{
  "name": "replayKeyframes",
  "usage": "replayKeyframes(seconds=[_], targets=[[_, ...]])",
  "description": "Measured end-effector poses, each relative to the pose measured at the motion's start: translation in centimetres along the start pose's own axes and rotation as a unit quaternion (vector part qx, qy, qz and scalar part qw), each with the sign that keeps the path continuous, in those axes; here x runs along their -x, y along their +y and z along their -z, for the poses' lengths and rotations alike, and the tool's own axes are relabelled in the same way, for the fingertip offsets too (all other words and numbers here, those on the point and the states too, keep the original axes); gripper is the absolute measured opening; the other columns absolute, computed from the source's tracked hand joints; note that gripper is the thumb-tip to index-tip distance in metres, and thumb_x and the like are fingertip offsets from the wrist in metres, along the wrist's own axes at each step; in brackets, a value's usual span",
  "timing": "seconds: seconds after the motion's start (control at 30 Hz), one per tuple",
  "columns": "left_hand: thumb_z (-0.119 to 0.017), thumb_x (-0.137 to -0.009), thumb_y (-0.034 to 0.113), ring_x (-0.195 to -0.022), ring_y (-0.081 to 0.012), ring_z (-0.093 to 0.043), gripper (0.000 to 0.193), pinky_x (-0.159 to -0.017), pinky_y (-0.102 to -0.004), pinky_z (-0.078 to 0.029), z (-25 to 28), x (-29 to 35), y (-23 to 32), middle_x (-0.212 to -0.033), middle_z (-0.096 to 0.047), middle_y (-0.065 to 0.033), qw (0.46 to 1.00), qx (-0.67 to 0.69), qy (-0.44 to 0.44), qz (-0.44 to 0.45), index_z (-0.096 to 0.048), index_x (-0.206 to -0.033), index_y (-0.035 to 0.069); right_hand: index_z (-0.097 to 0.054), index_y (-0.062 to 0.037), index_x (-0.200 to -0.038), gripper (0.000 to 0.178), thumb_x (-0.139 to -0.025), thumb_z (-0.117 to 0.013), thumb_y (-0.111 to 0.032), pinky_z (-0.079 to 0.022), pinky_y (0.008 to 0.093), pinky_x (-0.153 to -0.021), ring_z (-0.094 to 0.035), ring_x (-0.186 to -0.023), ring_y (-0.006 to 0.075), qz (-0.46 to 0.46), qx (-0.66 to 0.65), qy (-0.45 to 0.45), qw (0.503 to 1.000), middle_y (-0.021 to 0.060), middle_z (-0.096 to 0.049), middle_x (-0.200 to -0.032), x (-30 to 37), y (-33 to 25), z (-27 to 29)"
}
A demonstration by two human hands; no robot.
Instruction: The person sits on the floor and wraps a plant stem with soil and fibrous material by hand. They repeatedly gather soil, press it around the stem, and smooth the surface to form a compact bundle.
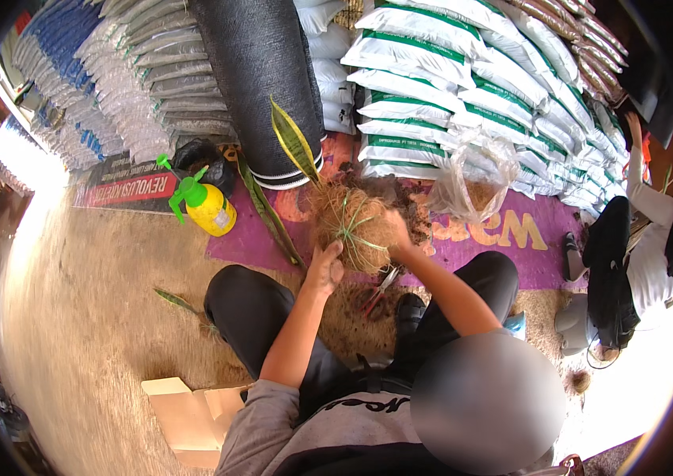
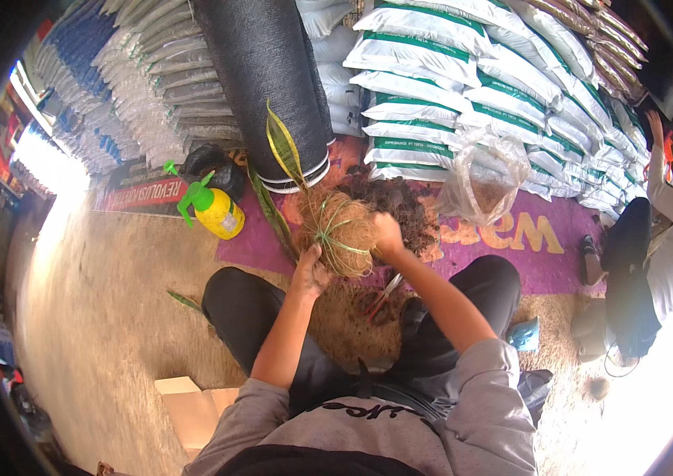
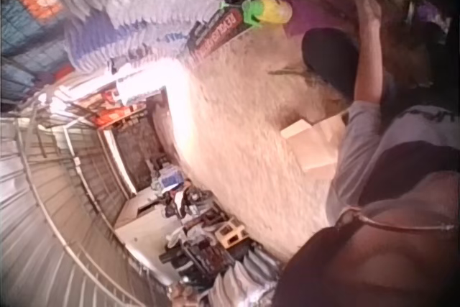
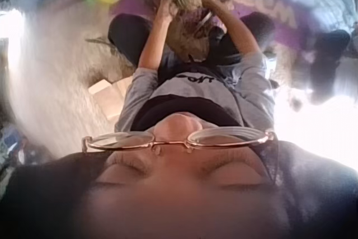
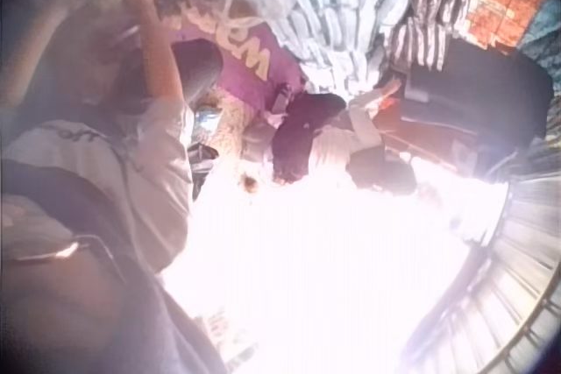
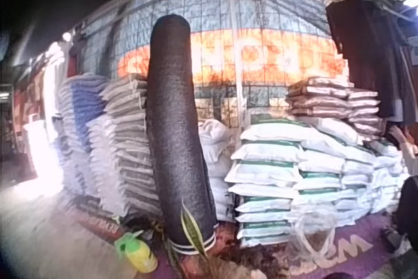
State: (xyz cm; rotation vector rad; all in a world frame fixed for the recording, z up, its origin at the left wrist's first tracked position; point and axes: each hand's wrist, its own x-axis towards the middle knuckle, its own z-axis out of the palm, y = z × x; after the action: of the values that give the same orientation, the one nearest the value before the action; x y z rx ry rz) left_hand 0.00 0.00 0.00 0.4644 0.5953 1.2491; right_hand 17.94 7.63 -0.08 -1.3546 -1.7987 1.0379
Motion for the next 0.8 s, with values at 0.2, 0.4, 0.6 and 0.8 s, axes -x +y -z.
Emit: replayKeyframes(seconds=[0.2, 0.4, 0.6, 0.8], targets=[[-0.072, -0.085, 0.024, -0.115, -0.0232, -0.053, 0.062, -0.096, -0.0417, -0.046, -1.3, -0.4, 1.3, -0.128, -0.051, -0.0066, 0.996, 0.069, 0.018, -0.045, -0.040, -0.135, 0.007, -0.067, -0.0019, -0.087, 0.015, -0.073, -0.066, -0.007, -0.051, 0.0430, -0.066, -0.063, -0.074, 0.0378, 0.126, 0.040, 0.103, 0.986, 0.0217, -0.065, -0.078, 3.2, 0.0, -4.0], [-0.070, -0.086, 0.019, -0.118, -0.0183, -0.049, 0.057, -0.102, -0.0397, -0.039, -2.3, -1.0, 0.3, -0.126, -0.051, -0.0050, 0.993, 0.052, 0.087, -0.066, -0.040, -0.133, 0.006, -0.064, -0.0010, -0.095, 0.020, -0.076, -0.062, -0.002, -0.051, 0.0418, -0.064, -0.062, -0.077, 0.0405, 0.146, -0.002, 0.142, 0.979, 0.0237, -0.064, -0.083, 4.8, -2.4, -4.8], [-0.068, -0.087, 0.016, -0.116, -0.0181, -0.050, 0.053, -0.100, -0.0372, -0.041, -2.3, -1.0, 0.7, -0.124, -0.052, -0.0071, 0.991, 0.013, 0.059, -0.121, -0.041, -0.132, 0.005, -0.060, 0.0045, -0.089, 0.011, -0.085, -0.058, -0.006, -0.046, 0.0341, -0.059, -0.057, -0.063, 0.0204, 0.065, -0.105, 0.163, 0.979, 0.0129, -0.062, -0.073, 5.5, -3.9, -6.6], [-0.069, -0.086, 0.013, -0.095, -0.0142, -0.058, 0.050, -0.075, -0.0283, -0.051, -3.4, -0.5, 1.8, -0.111, -0.056, -0.0063, 0.985, -0.037, 0.111, -0.130, -0.043, -0.128, 0.004, -0.051, 0.0063, -0.068, 0.032, -0.092, -0.056, -0.014, -0.031, 0.0347, -0.043, -0.034, -0.047, 0.0088, -0.023, -0.135, 0.155, 0.978, 0.0082, -0.042, -0.049, 7.7, -5.4, -7.4]])
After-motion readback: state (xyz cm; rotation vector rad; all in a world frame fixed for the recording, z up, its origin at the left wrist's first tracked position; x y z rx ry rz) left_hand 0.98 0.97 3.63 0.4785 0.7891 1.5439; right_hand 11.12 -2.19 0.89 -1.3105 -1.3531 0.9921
